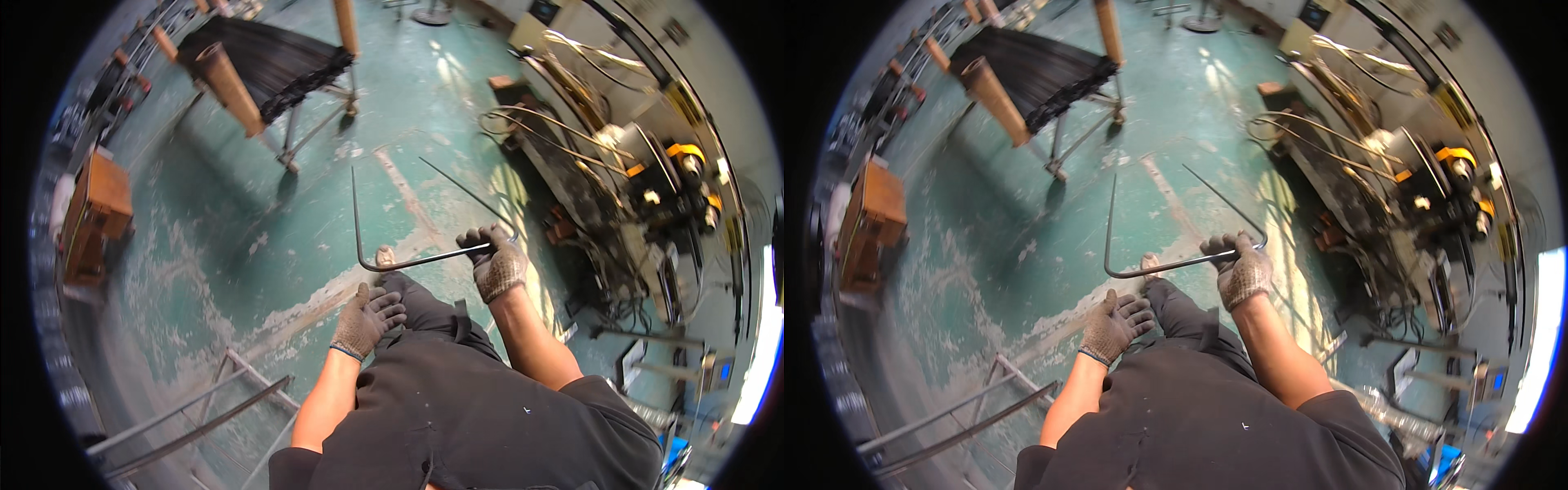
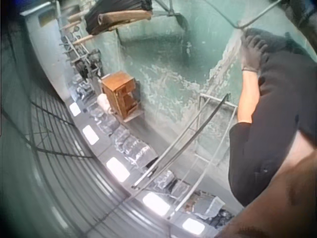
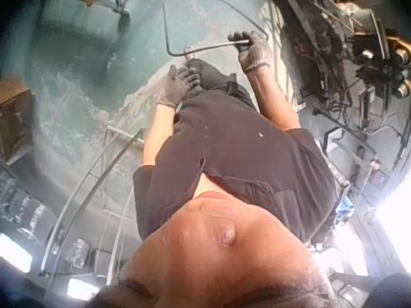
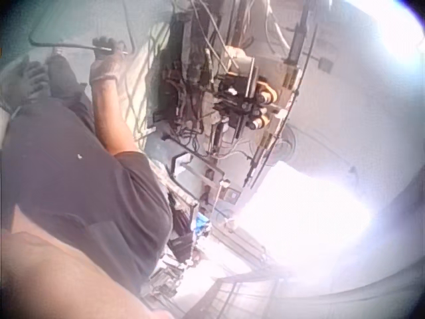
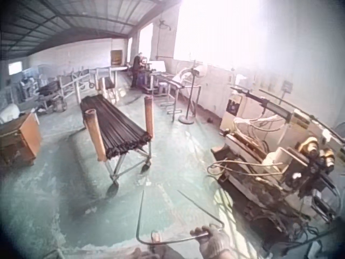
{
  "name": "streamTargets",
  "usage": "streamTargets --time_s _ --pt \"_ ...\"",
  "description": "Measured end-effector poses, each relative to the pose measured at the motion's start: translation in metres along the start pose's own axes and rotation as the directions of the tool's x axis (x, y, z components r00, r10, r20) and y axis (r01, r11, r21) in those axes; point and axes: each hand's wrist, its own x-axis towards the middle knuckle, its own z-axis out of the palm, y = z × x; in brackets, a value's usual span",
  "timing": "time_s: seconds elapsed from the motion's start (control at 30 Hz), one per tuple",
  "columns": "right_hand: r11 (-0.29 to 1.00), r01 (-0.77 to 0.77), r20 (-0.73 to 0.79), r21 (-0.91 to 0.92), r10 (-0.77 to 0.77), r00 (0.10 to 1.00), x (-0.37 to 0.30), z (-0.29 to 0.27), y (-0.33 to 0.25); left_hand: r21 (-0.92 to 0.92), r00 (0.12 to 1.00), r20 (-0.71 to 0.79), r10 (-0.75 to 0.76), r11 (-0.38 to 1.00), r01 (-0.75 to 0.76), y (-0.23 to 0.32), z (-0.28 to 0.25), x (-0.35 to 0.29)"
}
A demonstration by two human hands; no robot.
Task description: The person repeatedly feeds bundles of long metal rods into a bending machine, guides them through the rollers, and removes the bent rods. The bent rods are stacked on a nearby rack. The person wears gloves and uses both hands to handle the rods and operate the machine.
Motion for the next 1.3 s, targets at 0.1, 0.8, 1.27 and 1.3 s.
streamTargets --time_s 0.1,0.8,1.27,1.3 --pt "0.987 -0.133 0.061 -0.095 0.139 0.988 0.011 0.054 0.08 -0.244 0.977 0.053 0.207 0.951 -0.188 0.074 -0.016 -0.006" --pt "0.305 -0.56 -0.049 -0.77 0.848 0.528 0.093 0.457 0.543 0.295 0.499 -0.542 0.676 0.709 -0.641 0.474 -0.279 -0.13" --pt "0.353 -0.331 0.223 -0.875 0.901 0.371 0.007 0.753 0.805 0.108 0.433 -0.546 0.717 0.573 -0.812 0.802 -0.418 -0.227" --pt "0.354 -0.273 0.237 -0.895 0.893 0.382 0.004 0.768 0.826 0.115 0.422 -0.558 0.714 0.571 -0.813 0.819 -0.431 -0.229"
